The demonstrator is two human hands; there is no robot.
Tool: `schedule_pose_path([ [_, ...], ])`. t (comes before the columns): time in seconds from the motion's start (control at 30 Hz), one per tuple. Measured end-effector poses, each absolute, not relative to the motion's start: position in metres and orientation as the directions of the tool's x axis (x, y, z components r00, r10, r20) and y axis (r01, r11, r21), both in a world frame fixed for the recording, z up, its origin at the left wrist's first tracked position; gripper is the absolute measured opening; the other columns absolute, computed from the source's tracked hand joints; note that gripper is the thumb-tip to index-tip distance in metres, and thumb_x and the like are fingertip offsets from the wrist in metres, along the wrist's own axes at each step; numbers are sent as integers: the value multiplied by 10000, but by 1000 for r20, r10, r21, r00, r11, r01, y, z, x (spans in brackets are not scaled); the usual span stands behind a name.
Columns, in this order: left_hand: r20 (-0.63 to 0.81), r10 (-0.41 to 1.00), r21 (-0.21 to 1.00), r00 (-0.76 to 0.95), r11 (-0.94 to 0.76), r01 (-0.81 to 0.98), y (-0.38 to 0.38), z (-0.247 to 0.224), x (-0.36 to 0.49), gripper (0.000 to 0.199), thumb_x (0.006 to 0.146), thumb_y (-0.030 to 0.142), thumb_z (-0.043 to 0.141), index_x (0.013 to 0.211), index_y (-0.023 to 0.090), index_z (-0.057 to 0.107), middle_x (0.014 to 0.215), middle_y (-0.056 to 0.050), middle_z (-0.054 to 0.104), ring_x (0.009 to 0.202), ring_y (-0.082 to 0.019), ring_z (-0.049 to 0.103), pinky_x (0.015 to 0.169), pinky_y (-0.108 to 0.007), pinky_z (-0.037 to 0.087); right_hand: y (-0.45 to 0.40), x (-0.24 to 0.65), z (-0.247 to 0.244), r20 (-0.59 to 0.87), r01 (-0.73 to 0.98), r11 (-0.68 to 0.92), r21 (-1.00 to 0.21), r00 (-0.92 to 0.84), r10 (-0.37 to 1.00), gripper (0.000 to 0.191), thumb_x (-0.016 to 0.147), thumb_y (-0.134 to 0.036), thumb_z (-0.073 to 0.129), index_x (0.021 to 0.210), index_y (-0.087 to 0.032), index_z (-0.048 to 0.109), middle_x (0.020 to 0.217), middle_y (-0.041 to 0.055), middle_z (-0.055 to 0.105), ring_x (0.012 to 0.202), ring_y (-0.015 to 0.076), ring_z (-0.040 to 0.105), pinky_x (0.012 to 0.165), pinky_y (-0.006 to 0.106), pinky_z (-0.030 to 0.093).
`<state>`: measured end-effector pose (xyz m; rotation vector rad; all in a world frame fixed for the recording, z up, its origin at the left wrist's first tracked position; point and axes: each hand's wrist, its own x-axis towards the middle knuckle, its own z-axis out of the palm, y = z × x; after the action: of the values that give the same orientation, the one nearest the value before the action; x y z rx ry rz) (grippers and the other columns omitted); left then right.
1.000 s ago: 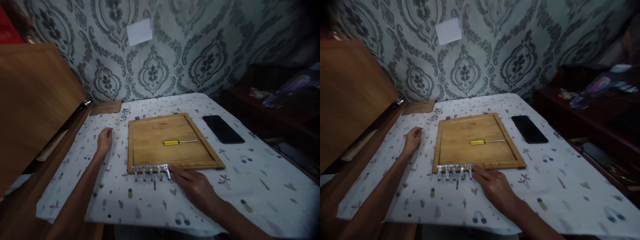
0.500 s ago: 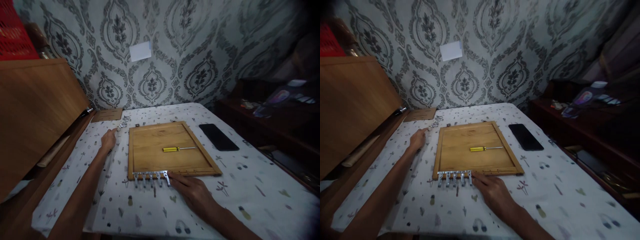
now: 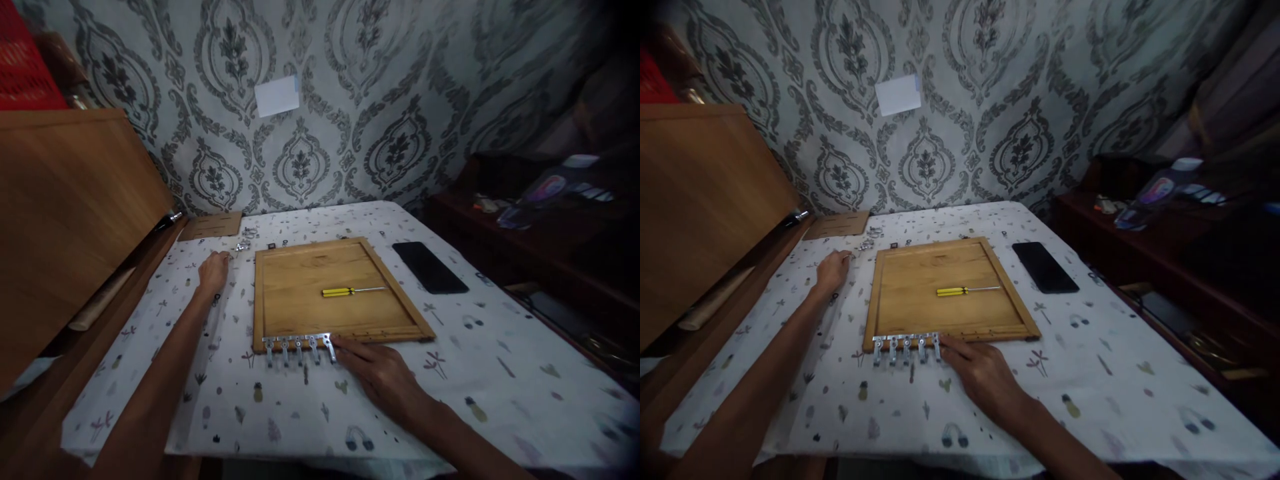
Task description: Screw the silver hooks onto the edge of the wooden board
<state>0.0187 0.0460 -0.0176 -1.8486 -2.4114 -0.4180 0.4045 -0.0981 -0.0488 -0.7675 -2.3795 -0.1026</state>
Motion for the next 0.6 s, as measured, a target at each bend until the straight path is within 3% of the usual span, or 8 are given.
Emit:
schedule_pose_path([
  [0.3, 211, 935, 176, -284, 250, 952, 41, -13, 25, 344, 913, 360, 569, 1190, 156, 566, 1202, -103, 583, 1059, -220, 592, 899, -433, 529, -102, 403, -46, 516, 581, 803, -129, -652, 555, 350, 824, -20, 452, 989, -189, 710, 1154, 49, 713, 787, 166, 726, 663, 288, 578],
  [0.6, 115, 952, 205, -284, 257, 944, 35, 4, 18, 327, 907, 369, 578, 1135, 134, 591, 1134, -87, 611, 1024, -219, 606, 882, -430, 534, -102, 404, -53, 537, 579, 802, -149, -634, 557, 310, 841, -41, 499, 1020, -183, 708, 1146, 62, 716, 837, 170, 722, 685, 280, 563],
])
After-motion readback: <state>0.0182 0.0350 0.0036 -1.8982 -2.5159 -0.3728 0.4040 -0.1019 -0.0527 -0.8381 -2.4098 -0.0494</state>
